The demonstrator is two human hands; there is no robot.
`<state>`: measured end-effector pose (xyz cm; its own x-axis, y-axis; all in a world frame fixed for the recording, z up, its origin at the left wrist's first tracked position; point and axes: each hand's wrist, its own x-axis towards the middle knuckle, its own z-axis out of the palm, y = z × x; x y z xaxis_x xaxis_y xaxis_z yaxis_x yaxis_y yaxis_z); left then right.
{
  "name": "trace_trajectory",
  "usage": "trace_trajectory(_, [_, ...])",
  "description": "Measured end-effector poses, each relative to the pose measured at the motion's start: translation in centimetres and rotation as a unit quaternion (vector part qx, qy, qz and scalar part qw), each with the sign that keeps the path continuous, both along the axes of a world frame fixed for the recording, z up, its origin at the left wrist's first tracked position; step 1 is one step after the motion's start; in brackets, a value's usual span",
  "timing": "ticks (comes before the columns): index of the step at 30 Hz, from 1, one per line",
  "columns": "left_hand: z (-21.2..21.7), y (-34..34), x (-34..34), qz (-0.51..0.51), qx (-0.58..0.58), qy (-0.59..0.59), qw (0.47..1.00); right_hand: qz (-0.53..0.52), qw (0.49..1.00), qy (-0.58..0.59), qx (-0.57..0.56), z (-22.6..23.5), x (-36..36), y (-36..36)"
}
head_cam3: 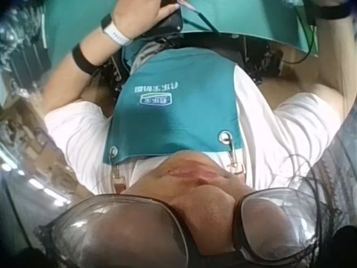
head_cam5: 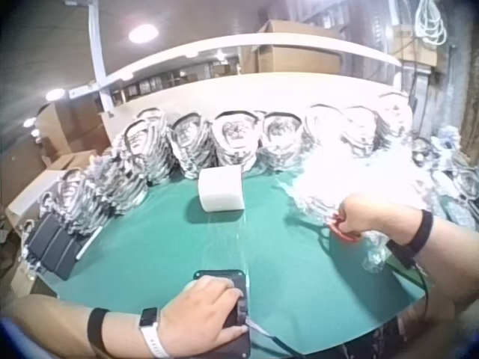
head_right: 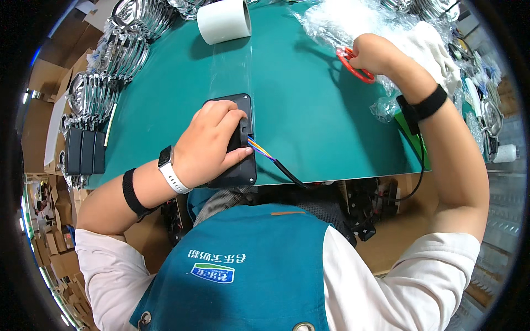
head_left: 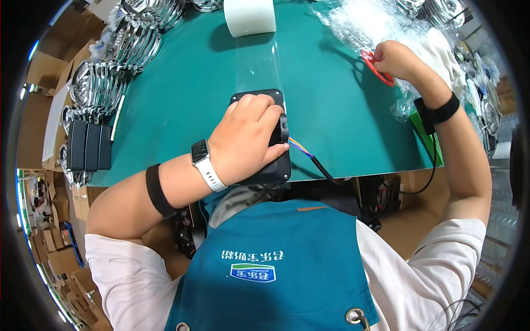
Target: Manually applying protective plastic film and cutting it to size for a rectangular electronic component.
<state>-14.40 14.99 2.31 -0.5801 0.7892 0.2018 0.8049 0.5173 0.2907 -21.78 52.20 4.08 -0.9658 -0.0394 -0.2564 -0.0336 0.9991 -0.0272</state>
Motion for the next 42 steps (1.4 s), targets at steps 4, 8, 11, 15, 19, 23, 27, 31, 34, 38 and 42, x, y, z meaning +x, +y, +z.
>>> trace_trajectory(4, [-0.1,-0.3,0.1,0.004,0.008,-0.021,1.000,-0.030,0.919,-0.013,-0.392,1.8,2.1,-0.2])
trace_trajectory(8, [-0.4,-0.5,-0.1,0.010,0.017,-0.022,1.000,-0.037,0.900,0.051,-0.431,3.3,1.3,1.2])
trace_trajectory(11, [0.4,-0.4,-0.5,-0.010,-0.009,-0.047,0.999,0.054,0.969,0.063,-0.232,3.9,0.9,1.9])
trace_trajectory(15, [4.1,-0.3,-3.6,-0.046,-0.063,0.012,0.997,0.089,0.994,0.062,-0.010,4.8,-0.3,1.5])
trace_trajectory(19, [5.2,1.2,-10.1,0.002,-0.067,-0.035,0.997,-0.026,0.952,-0.024,-0.305,5.5,0.2,-0.5])
trace_trajectory(23, [4.5,4.8,-14.3,0.022,-0.013,-0.040,0.999,0.013,0.844,-0.116,-0.524,6.4,1.4,-1.0])
trace_trajectory(27, [5.3,10.5,-14.2,-0.071,0.179,-0.270,0.943,0.018,0.702,-0.145,-0.697,5.6,3.8,-2.7])
trace_trajectory(31, [6.2,13.5,-11.5,-0.163,0.208,-0.589,0.764,0.016,0.691,-0.131,-0.710,5.0,5.2,-3.7])
trace_trajectory(34, [5.6,14.1,-11.2,-0.192,0.210,-0.618,0.732,0.005,0.662,-0.164,-0.731,5.0,6.0,-3.6])
trace_trajectory(38, [4.5,14.6,-11.6,-0.141,0.194,-0.407,0.881,-0.059,0.731,-0.065,-0.676,6.0,7.5,-3.9])
trace_trajectory(42, [4.6,15.0,-11.0,-0.085,0.171,-0.354,0.916,-0.096,0.729,-0.002,-0.678,5.0,7.8,-2.0])
